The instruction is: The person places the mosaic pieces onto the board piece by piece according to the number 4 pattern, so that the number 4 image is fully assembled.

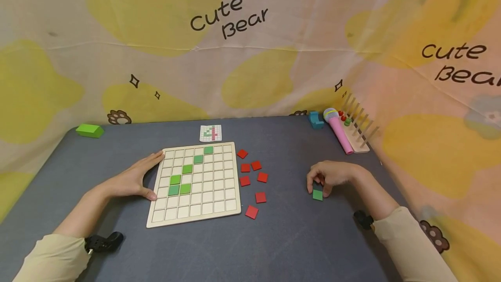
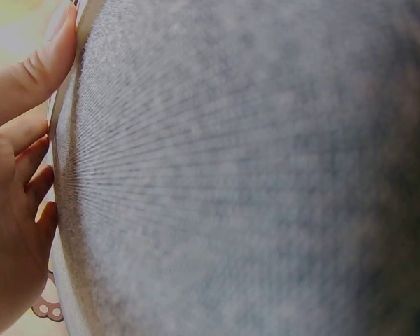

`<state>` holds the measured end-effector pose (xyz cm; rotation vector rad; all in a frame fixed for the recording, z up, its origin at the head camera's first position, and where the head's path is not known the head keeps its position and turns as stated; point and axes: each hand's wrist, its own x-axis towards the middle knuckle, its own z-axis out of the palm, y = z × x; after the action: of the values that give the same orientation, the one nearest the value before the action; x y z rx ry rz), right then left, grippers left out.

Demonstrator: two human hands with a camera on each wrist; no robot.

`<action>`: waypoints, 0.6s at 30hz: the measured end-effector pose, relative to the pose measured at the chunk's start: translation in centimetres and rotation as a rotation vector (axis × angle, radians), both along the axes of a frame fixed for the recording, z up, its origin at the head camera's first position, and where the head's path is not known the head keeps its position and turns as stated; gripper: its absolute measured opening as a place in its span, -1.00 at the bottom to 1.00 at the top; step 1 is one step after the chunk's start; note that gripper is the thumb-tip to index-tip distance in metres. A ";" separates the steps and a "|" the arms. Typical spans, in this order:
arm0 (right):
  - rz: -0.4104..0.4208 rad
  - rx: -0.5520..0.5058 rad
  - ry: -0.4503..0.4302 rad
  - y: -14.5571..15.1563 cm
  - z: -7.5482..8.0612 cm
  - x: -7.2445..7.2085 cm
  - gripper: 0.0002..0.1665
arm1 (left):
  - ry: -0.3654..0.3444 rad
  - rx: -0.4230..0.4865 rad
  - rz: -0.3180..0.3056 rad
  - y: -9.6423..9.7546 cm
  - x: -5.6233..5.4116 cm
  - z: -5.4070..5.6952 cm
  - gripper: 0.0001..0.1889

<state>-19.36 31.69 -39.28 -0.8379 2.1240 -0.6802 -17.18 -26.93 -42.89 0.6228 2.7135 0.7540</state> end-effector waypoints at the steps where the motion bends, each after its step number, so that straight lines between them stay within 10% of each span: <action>1: -0.001 -0.001 0.004 0.0 0.0 0.0 -0.58 | 0.000 0.000 0.001 0.0 0.0 0.0 0.35; 18: -0.086 -0.043 0.038 -0.5 -0.1 -0.1 -0.74 | -0.008 0.021 -0.009 -0.1 0.1 0.1 0.34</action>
<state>-19.49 31.23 -39.38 -0.7926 2.1966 -0.7624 -17.07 -27.00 -42.77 0.6354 2.6970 0.7819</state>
